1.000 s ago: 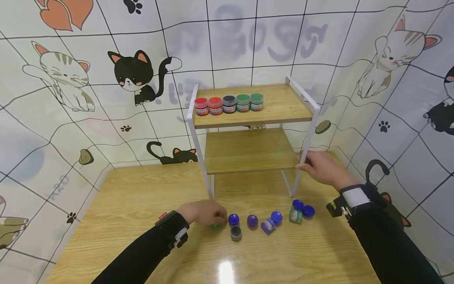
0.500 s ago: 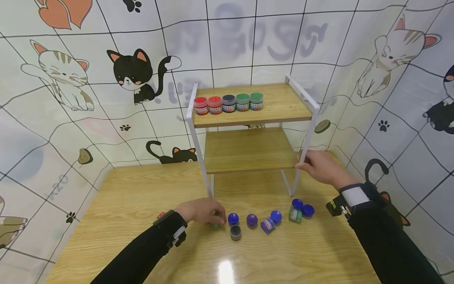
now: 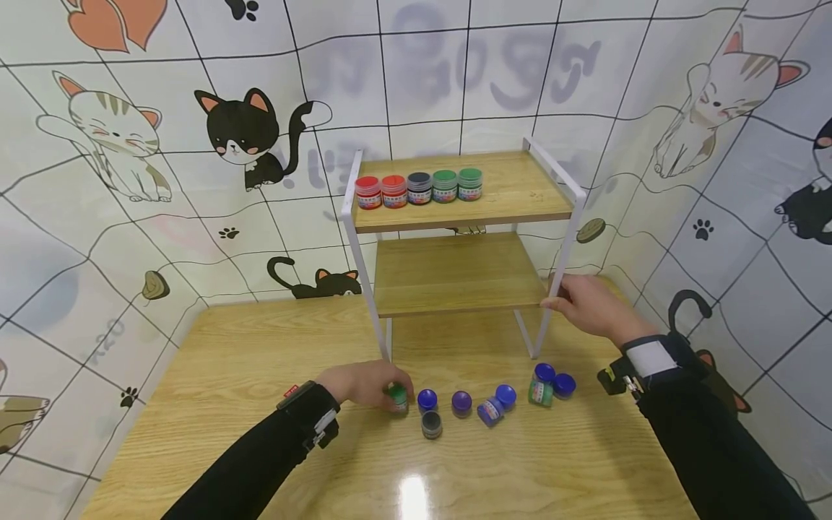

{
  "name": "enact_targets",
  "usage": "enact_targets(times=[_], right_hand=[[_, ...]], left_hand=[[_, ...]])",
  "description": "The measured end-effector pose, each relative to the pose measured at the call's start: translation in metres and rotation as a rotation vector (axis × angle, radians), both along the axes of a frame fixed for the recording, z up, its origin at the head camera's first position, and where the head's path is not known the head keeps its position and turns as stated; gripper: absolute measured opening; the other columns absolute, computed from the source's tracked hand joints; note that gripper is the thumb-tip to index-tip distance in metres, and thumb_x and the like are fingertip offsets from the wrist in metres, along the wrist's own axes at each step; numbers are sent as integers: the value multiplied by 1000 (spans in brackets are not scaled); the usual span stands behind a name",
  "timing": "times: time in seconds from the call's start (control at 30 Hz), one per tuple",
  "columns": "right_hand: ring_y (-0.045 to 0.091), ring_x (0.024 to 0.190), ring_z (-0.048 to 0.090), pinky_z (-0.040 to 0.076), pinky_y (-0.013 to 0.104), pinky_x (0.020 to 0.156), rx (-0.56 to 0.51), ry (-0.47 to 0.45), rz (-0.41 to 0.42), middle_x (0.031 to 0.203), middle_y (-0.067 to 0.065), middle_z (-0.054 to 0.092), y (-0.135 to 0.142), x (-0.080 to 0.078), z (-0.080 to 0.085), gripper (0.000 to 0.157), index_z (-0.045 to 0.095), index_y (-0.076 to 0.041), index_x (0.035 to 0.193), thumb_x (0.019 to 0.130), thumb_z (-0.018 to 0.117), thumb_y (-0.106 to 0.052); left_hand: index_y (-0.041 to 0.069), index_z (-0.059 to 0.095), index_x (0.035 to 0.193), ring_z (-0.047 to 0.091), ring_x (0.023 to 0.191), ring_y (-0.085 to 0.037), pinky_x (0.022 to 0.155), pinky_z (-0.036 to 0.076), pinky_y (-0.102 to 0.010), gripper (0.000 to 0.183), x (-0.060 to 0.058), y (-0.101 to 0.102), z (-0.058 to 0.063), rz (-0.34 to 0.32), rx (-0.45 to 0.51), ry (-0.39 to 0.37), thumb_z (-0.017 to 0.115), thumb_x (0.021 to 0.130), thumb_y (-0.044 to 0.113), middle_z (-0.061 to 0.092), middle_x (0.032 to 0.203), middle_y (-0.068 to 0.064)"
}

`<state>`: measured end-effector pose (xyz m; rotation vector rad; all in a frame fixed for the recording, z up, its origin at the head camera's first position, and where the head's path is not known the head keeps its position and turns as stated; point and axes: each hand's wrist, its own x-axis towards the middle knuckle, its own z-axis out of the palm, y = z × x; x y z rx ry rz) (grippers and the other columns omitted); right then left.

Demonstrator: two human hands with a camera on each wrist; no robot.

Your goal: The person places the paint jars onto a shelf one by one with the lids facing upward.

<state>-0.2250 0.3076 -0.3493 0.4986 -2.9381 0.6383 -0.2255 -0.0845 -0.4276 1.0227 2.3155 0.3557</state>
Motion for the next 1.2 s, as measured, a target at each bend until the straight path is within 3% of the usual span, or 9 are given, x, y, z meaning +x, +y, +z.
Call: enact_targets(times=[0.3, 0.63, 1.2], right_hand=[[17, 65, 48, 38, 30, 57, -5, -20, -9, 70, 3, 54, 0, 0, 1, 17, 62, -2, 91, 94, 65, -18], [16, 64, 47, 37, 30, 57, -5, -20, -7, 69, 2, 53, -1, 1, 2, 17, 62, -2, 91, 94, 65, -18], [16, 65, 49, 39, 30, 58, 6, -4, 1, 72, 3, 56, -1, 2, 2, 17, 62, -2, 91, 93, 65, -18]], left_hand=[[21, 68, 113, 55, 100, -9, 93, 47, -30, 25, 2, 1, 2, 20, -5, -26, 70, 90, 15, 63, 110, 9], [21, 67, 116, 58, 112, -14, 99, 47, -36, 26, 4, 2, 7, 31, -32, 4, 65, 92, 11, 64, 115, 7], [20, 64, 120, 57, 108, -11, 99, 46, -36, 29, 0, 5, 22, 33, -40, 52, 67, 92, 15, 63, 117, 7]])
